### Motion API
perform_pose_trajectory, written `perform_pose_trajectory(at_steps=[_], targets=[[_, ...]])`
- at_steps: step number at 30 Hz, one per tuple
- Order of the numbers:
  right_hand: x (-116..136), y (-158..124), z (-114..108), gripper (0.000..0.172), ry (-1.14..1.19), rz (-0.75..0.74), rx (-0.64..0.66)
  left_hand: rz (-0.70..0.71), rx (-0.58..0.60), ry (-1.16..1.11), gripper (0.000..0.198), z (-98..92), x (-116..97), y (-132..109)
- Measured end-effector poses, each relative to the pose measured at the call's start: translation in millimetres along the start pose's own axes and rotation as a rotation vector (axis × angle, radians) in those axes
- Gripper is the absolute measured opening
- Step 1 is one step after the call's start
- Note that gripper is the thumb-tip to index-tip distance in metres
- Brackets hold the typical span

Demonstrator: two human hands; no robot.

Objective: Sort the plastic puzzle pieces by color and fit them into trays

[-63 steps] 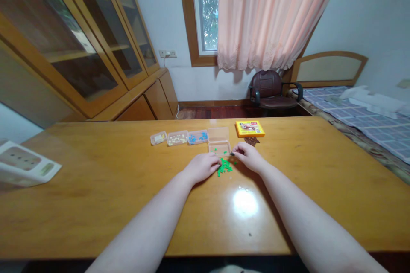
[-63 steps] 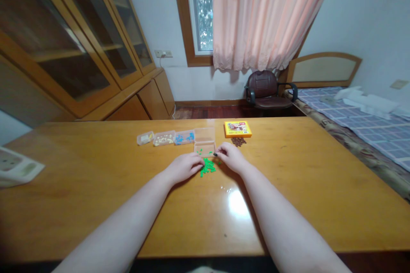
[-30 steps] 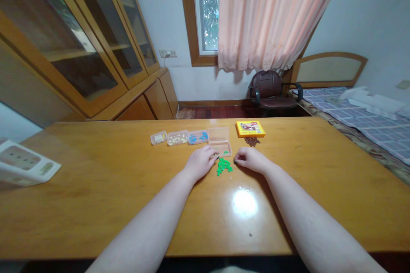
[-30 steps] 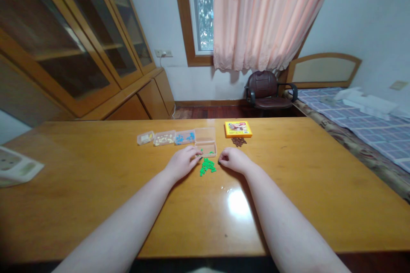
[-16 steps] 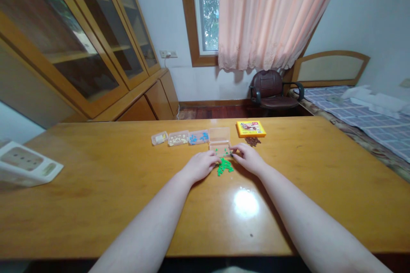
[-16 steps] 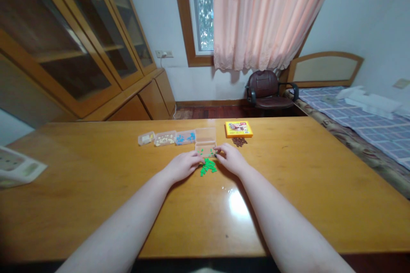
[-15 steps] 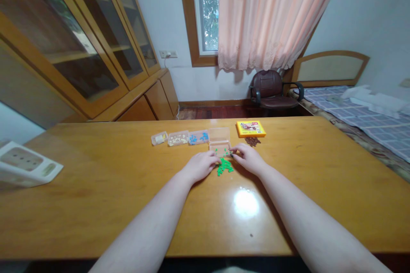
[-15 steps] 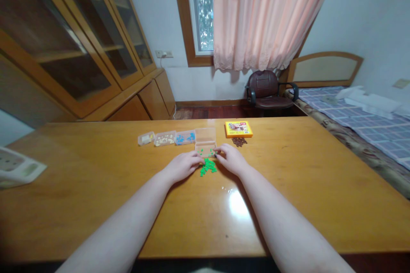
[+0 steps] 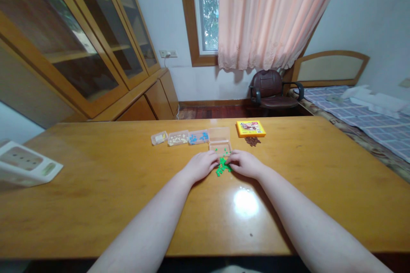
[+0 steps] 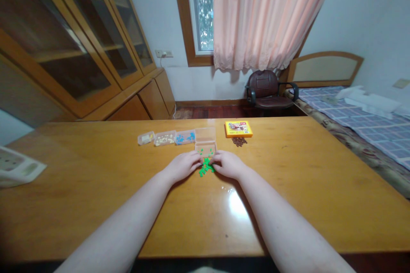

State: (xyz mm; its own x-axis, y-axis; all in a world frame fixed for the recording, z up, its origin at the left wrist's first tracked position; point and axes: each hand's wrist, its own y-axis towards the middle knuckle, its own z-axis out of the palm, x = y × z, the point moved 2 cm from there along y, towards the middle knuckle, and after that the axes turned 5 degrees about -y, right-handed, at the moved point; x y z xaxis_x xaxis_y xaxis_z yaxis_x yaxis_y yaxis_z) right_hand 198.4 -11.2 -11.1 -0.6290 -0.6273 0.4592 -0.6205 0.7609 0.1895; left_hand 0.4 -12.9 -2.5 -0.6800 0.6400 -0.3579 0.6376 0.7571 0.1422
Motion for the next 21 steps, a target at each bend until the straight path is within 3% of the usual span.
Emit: perform_pose_trajectory(at_steps=[5, 7, 16, 21], targets=[[3, 1, -2, 0.016, -0.046, -0.001, 0.027, -0.094, -0.199, -0.019, 0.019, -3.2, 8, 3], [4, 1, -3, 0.015, -0.058, 0.001, 0.034, -0.119, -0.223, -0.018, 0.024, -3.4, 11, 2], [4, 1, 2, 0.014, -0.052, -0.020, -0.001, 0.038, 0.019, 0.035, 0.015, 0.6, -4, 1], [3, 3, 4, 0.012, -0.072, 0.008, -0.006, 0.041, 0.035, 0.031, 0.016, -0.2, -6, 1]])
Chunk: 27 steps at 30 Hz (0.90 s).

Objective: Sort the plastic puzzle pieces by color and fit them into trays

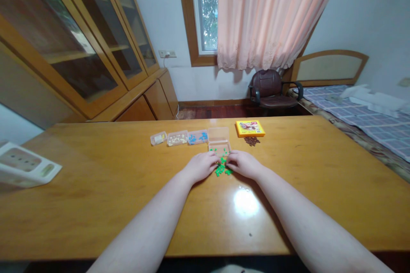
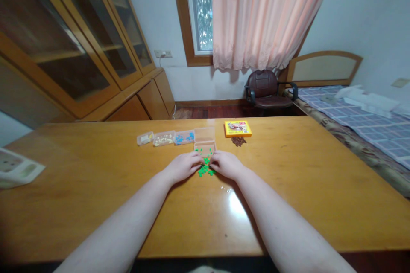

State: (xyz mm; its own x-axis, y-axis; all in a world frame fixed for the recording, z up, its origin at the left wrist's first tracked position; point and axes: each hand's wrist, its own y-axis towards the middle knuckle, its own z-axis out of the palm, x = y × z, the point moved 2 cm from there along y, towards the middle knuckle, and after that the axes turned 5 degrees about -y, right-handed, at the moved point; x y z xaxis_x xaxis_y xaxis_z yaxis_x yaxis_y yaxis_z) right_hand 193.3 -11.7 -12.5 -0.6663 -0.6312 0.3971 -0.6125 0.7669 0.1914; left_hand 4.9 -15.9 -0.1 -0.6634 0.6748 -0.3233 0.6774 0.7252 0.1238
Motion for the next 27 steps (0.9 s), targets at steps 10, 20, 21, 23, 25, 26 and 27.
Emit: perform_pose_trajectory(at_steps=[10, 20, 21, 23, 25, 26, 27], targets=[[-3, -2, -2, 0.011, -0.027, -0.004, 0.017, -0.017, 0.056, -0.008, 0.017, -1.8, 2, -3], [-3, -1, -12, 0.011, 0.097, 0.059, -0.322, -0.018, 0.066, -0.049, 0.015, -0.9, 1, -2], [-5, 0, -12, 0.011, 0.110, 0.068, -0.356, -0.017, 0.068, -0.051, 0.015, -0.7, 1, -2], [-8, 1, -10, 0.011, 0.131, 0.086, -0.386, -0.013, 0.076, -0.054, 0.015, -0.3, 1, -2], [-13, 3, -7, 0.010, 0.146, 0.116, -0.390, -0.015, 0.079, -0.057, 0.013, -0.4, 0, -1], [-16, 4, -5, 0.011, 0.154, 0.136, -0.391, -0.017, 0.081, -0.058, 0.013, -0.6, 0, -1], [-18, 4, -3, 0.011, 0.162, 0.158, -0.394, -0.022, 0.082, -0.059, 0.012, -0.8, -1, -1]])
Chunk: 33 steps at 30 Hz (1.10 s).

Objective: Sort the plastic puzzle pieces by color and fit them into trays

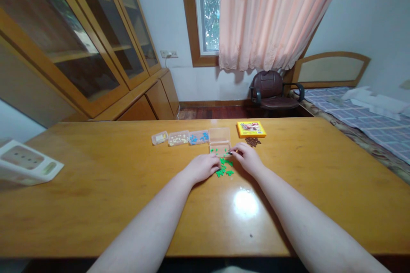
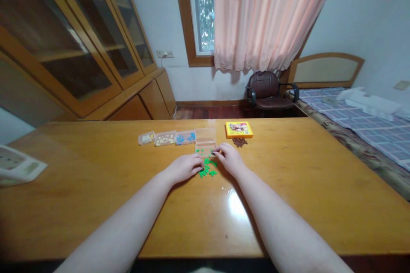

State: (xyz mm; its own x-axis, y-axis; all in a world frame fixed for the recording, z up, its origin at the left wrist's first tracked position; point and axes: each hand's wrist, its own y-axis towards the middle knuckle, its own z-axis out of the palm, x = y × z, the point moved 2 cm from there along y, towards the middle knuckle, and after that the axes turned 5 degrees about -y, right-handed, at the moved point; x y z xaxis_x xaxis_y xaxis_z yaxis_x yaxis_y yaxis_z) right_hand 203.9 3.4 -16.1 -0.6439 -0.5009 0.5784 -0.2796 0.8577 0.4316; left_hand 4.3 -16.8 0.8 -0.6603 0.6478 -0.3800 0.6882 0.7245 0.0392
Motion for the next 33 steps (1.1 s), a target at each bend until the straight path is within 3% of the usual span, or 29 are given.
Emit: perform_pose_trajectory(at_steps=[6, 11, 15, 19, 27, 33], targets=[[-7, -1, 1, 0.022, -0.007, 0.132, 0.024, -0.032, -0.013, -0.006, 0.010, -0.9, -1, -1], [2, -3, -4, 0.018, -0.047, 0.058, 0.155, -0.034, -0.031, 0.023, 0.011, -0.2, -1, 0], [14, -7, -1, 0.014, -0.004, -0.104, 0.345, -0.081, -0.202, 0.021, 0.015, -2.3, 5, 3], [22, -9, 1, 0.022, -0.001, -0.204, 0.411, -0.158, -0.348, 0.010, 0.020, -4.2, 14, 3], [26, -12, -1, 0.022, -0.086, -0.213, 0.457, 0.040, -0.081, 0.035, 0.016, 1.5, 3, 1], [24, -11, 0, 0.018, -0.103, -0.204, 0.440, 0.048, -0.041, 0.035, 0.018, 3.4, 3, 1]])
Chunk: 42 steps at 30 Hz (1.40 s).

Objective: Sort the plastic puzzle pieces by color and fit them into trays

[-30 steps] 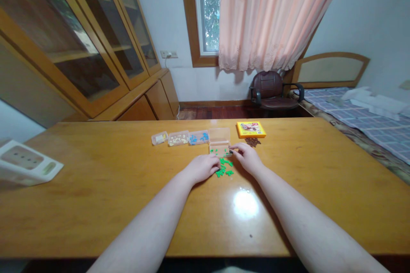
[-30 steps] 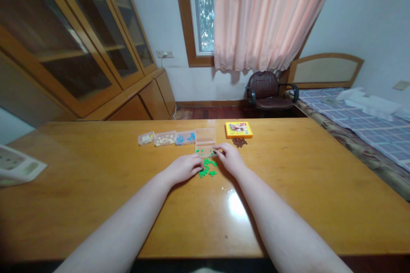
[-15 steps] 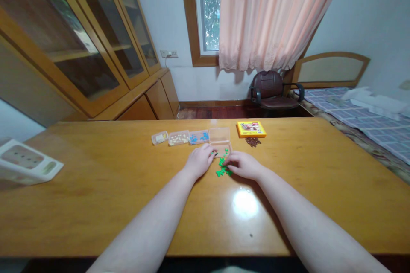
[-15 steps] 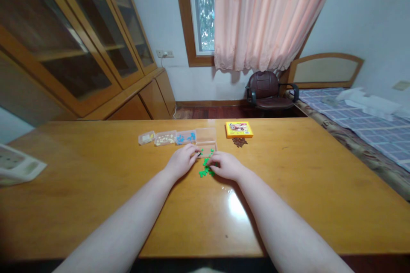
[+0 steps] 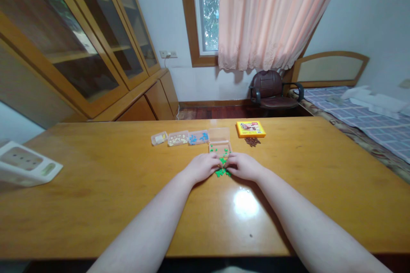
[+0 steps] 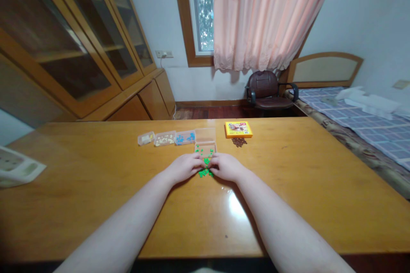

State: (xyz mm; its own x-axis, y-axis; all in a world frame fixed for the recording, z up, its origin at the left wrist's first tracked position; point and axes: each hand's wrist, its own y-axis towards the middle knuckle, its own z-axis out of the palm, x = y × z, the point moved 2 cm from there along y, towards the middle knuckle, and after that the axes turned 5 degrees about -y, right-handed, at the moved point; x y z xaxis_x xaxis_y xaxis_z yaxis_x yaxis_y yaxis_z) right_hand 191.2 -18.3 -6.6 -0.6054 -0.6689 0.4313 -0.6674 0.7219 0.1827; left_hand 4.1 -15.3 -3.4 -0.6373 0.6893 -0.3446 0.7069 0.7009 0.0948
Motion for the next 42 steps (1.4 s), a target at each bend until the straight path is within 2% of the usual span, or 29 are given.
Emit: perform_pose_trajectory(at_steps=[11, 15, 17, 21, 23, 27, 34, 38, 42], targets=[[2, 3, 7, 0.018, -0.152, -0.022, -0.002, -0.032, 0.033, -0.032, 0.015, 1.1, 2, 2], [3, 4, 6, 0.017, -0.131, -0.002, -0.031, -0.035, 0.042, -0.054, 0.015, 0.2, 2, 2], [0, 4, 4, 0.014, -0.100, 0.034, -0.088, -0.037, 0.035, -0.051, 0.015, 0.2, 2, 2], [-11, 4, -3, 0.015, -0.084, 0.212, -0.307, -0.032, 0.035, -0.028, 0.015, 1.2, 3, 1], [-17, 3, -4, 0.017, -0.069, 0.276, -0.355, -0.028, 0.037, -0.028, 0.014, 1.7, 3, 1], [-19, 2, -4, 0.018, -0.032, 0.265, -0.319, -0.022, 0.024, -0.052, 0.014, 1.7, 2, 1], [4, -1, -1, 0.014, 0.049, -0.044, -0.099, -0.093, -0.062, -0.028, 0.015, -2.3, 4, 0], [6, -1, 3, 0.017, 0.029, -0.057, -0.044, -0.046, -0.021, -0.043, 0.014, -2.4, 4, -1], [-1, 0, 2, 0.015, -0.015, -0.014, -0.061, -0.031, 0.005, -0.045, 0.014, -0.7, 3, 0]])
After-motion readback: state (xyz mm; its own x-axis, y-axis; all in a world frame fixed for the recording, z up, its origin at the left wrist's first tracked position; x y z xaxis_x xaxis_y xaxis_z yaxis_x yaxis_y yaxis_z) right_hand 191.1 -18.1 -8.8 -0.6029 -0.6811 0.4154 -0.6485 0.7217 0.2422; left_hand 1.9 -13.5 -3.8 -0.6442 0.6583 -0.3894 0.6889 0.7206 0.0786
